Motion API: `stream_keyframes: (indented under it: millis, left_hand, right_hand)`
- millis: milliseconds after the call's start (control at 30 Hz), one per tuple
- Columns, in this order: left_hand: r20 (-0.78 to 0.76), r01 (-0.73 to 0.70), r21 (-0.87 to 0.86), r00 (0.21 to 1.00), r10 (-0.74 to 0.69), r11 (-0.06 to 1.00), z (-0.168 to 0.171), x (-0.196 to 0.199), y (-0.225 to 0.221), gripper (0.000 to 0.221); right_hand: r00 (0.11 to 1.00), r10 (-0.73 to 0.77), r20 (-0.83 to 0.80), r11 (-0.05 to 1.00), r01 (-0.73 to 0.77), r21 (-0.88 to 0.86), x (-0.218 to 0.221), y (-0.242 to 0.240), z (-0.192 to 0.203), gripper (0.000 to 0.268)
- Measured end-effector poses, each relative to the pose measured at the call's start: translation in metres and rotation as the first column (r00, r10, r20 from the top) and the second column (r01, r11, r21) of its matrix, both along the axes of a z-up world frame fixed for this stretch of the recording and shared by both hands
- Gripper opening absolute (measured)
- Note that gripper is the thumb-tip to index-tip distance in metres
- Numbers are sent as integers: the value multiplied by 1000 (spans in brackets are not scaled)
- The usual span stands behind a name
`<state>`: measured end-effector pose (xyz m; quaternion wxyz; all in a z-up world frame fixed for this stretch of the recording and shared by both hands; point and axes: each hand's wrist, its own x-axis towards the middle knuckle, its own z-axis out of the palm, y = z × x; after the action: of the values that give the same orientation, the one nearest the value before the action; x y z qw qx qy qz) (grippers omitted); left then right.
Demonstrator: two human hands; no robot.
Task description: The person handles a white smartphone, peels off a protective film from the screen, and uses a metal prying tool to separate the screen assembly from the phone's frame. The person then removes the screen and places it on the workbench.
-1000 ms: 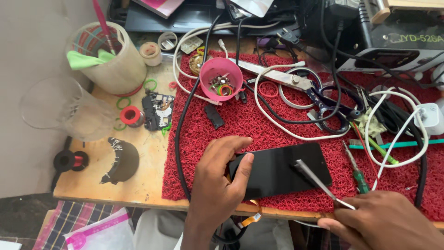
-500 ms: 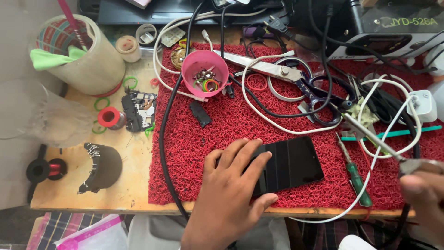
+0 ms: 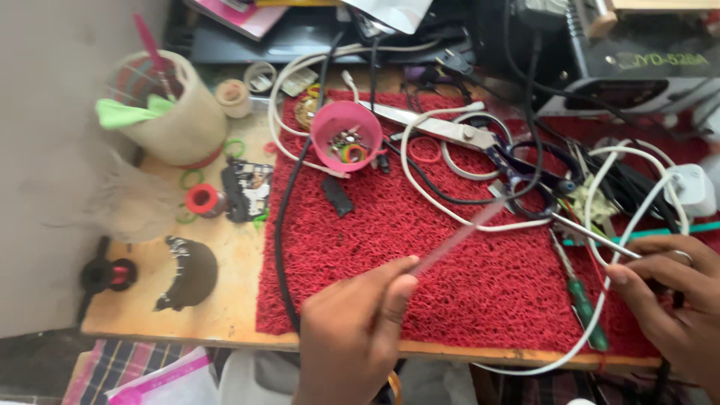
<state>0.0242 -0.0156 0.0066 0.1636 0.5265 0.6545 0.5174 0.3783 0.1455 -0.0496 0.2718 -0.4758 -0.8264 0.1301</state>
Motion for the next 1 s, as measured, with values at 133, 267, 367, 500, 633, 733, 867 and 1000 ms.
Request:
stream_keyframes:
  millis: [133,267,367,500,633,733,867,1000]
  left_hand:
    - [755,18,-84,654,52,996,-6,-10,-3,39]
    - [944,-18,116,313,-104,993,-15,-13,6,34]
    - [981,-14,73,183,-69,997,-16,-4,14,35]
    - [979,11,63,194,-64,998,-13,5,19,35]
    - [983,29,49,173,-54,998,-10,14,21,35]
    - [978,44,22,207,-31,999,-12,23,24,37]
    - [972,67,89,210,-102,994,-34,33,24,35]
    - [920,192,111,351,-174,975,-84,35,27,32]
  right_hand:
    - [992,97,82,993,-102,66,35,17,-40,15]
    - [988,101,118,995,-97,-40,57,38,-73,29]
    - [990,53,127,997,-46,-56,65,35,-80,37]
    - [998,55,-40,998,-55,16,44,20,-62,32]
    - [948,186,-260,979,-202,-34,-7,-4,0,29]
    - [948,287,-136,957,-291,-13,-56,-26,37,28]
    - [955,239,-179,875,-291,-387,-96,-36,29,47]
    - [705,-77,-705,413,-621,-666,-92,-16,-27,58]
